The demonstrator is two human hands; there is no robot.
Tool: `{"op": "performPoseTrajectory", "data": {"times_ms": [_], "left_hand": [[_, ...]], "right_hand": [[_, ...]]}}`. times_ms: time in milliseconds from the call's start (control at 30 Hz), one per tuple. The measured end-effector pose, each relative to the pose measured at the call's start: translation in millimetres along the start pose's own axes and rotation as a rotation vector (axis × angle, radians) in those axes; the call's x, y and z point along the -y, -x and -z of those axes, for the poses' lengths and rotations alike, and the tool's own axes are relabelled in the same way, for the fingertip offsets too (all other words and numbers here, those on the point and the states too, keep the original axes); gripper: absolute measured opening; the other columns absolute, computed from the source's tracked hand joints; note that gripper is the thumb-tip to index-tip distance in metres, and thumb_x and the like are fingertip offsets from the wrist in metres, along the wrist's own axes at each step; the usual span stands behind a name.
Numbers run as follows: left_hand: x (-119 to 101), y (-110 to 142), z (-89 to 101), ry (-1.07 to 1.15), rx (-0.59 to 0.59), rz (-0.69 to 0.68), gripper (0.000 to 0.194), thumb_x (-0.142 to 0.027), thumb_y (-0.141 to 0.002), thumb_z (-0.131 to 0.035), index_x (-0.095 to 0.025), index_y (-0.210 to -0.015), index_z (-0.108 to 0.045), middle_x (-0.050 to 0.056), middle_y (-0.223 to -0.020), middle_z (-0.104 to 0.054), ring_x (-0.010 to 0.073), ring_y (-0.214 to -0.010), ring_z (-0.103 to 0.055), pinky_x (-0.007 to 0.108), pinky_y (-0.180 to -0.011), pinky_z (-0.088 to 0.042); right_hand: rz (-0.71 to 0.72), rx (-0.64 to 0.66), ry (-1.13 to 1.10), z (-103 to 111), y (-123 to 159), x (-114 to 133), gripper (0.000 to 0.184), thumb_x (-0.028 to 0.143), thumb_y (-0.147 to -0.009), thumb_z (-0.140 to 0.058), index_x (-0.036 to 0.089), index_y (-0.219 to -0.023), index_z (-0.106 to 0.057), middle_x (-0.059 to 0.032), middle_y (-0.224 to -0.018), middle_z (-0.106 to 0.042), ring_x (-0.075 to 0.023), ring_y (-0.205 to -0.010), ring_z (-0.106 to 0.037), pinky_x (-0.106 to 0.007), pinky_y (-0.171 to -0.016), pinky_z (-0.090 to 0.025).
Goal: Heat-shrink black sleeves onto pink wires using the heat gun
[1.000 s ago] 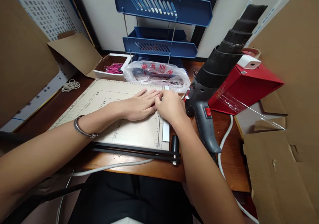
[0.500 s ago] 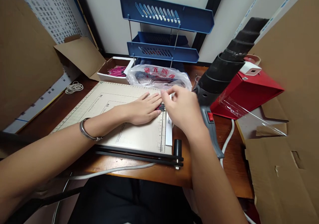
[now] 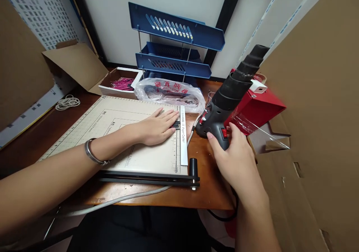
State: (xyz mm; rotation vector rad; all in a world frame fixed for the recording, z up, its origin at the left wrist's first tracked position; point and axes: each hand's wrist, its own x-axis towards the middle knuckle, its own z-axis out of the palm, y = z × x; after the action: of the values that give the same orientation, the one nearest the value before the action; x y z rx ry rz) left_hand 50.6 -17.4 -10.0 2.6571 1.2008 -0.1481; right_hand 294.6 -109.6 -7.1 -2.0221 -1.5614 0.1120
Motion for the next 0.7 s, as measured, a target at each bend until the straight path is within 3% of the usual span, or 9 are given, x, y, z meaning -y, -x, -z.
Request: {"op": "performPoseTrajectory", "data": {"times_ms": [167,267,367,533,700], "left_hand": [[11,1,3.1,0.057,-0.097,-0.041,0.074,-0.041,-0.101,-0.032,-0.007,-0.165,-0.019,0.017,-0.173,-0.021,0.0266,-0.161,-0.017,0.054,-0.131,0.001],[19,5,8.5,0.089,-0.175,-0.067,0.068,-0.038,-0.095,-0.045,-0.014,-0.159,-0.038,0.015,-0.164,-0.042,0.0303,-0.153,-0.036,0.06,-0.129,0.002],[25,8,12.6,0.099,-0.23,-0.07,0.059,-0.036,-0.093,-0.052,-0.017,-0.149,-0.051,0.013,-0.153,-0.055,0.0321,-0.142,-0.048,0.063,-0.128,-0.006],[26,7,12.9,0.065,-0.307,-0.077,0.042,-0.038,-0.093,-0.056,-0.019,-0.129,-0.067,0.011,-0.133,-0.066,0.0329,-0.127,-0.055,0.054,-0.114,-0.033],[27,3,11.5,0.12,-0.328,-0.085,0.035,-0.043,-0.094,-0.061,-0.019,-0.116,-0.072,0.01,-0.12,-0.069,0.0309,-0.117,-0.058,0.047,-0.102,-0.04]], "right_hand": [[-0.063,0.062,0.065,-6,0,-1,0.076,0.062,-0.09,-0.056,0.013,-0.148,-0.05,-0.0223,-0.141,-0.061,-0.0398,-0.123,-0.062,-0.052,-0.099,-0.049],[-0.086,0.141,0.066,-12,-2,-5,0.058,0.053,-0.093,-0.051,0.018,-0.14,-0.056,-0.018,-0.125,-0.07,-0.0381,-0.113,-0.066,-0.05,-0.092,-0.05],[-0.061,0.124,0.036,-17,-2,-9,0.048,0.045,-0.095,-0.047,0.02,-0.135,-0.057,-0.0161,-0.121,-0.071,-0.0343,-0.109,-0.068,-0.045,-0.09,-0.05],[-0.046,0.11,0.007,-22,-1,-11,0.048,0.044,-0.095,-0.046,0.02,-0.135,-0.055,-0.0158,-0.123,-0.069,-0.0325,-0.112,-0.067,-0.043,-0.091,-0.049],[-0.054,0.098,0.022,-24,0,-10,0.048,0.045,-0.096,-0.044,0.019,-0.135,-0.054,-0.0169,-0.124,-0.068,-0.0337,-0.111,-0.066,-0.044,-0.088,-0.05]]}}
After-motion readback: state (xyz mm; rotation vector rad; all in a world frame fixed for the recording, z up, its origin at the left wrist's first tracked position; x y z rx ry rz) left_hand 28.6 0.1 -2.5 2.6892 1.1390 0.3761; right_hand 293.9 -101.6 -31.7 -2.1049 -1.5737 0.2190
